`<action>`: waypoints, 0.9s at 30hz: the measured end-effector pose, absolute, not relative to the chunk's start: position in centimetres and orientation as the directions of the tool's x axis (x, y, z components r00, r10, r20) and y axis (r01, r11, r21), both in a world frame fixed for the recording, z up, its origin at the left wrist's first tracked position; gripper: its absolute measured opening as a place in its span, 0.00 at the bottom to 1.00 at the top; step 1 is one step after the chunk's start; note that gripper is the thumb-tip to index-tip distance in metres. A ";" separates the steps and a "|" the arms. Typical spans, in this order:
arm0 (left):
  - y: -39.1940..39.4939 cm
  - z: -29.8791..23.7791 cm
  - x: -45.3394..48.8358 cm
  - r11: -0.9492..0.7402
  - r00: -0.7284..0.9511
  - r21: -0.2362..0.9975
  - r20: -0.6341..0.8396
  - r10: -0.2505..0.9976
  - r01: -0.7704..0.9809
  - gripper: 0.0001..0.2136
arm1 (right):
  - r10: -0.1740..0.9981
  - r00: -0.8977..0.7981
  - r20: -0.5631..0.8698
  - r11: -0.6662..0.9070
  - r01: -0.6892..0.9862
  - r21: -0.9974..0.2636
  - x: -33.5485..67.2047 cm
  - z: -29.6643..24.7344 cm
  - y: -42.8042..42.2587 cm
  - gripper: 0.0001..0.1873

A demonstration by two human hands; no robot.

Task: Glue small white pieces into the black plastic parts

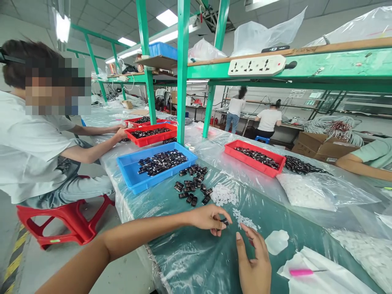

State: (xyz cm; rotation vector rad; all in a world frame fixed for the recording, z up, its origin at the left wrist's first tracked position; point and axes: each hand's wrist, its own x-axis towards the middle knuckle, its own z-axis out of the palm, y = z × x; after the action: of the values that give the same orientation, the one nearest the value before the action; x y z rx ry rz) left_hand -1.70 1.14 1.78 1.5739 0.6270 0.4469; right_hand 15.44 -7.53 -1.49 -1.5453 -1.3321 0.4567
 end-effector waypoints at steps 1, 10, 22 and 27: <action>1.1 2.2 -2.3 -0.046 0.748 0.990 -0.070 0.660 0.133 0.24 | 0.899 0.316 0.304 0.108 0.513 -0.852 15.6 -1.5 -7.6 0.22; 4.9 7.3 -12.1 -0.179 0.239 0.845 0.062 0.969 0.505 0.20 | 0.926 0.227 0.301 0.166 0.472 -0.866 15.4 -1.7 -7.7 0.21; 9.4 10.6 -19.9 0.065 -0.197 0.396 0.304 0.932 0.916 0.23 | 0.945 0.128 0.299 0.206 0.475 -0.855 15.3 -2.3 -7.5 0.18; 9.8 7.5 -15.5 -0.109 0.042 0.236 0.272 0.961 0.966 0.14 | 0.948 0.086 0.306 0.229 0.484 -0.845 15.2 -2.2 -7.5 0.18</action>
State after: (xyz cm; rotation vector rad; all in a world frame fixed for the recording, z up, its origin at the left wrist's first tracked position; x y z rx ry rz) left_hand -15.49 9.78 7.46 2.2757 2.1044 0.5774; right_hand 15.15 -7.53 -2.21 -1.3965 -1.5426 0.6081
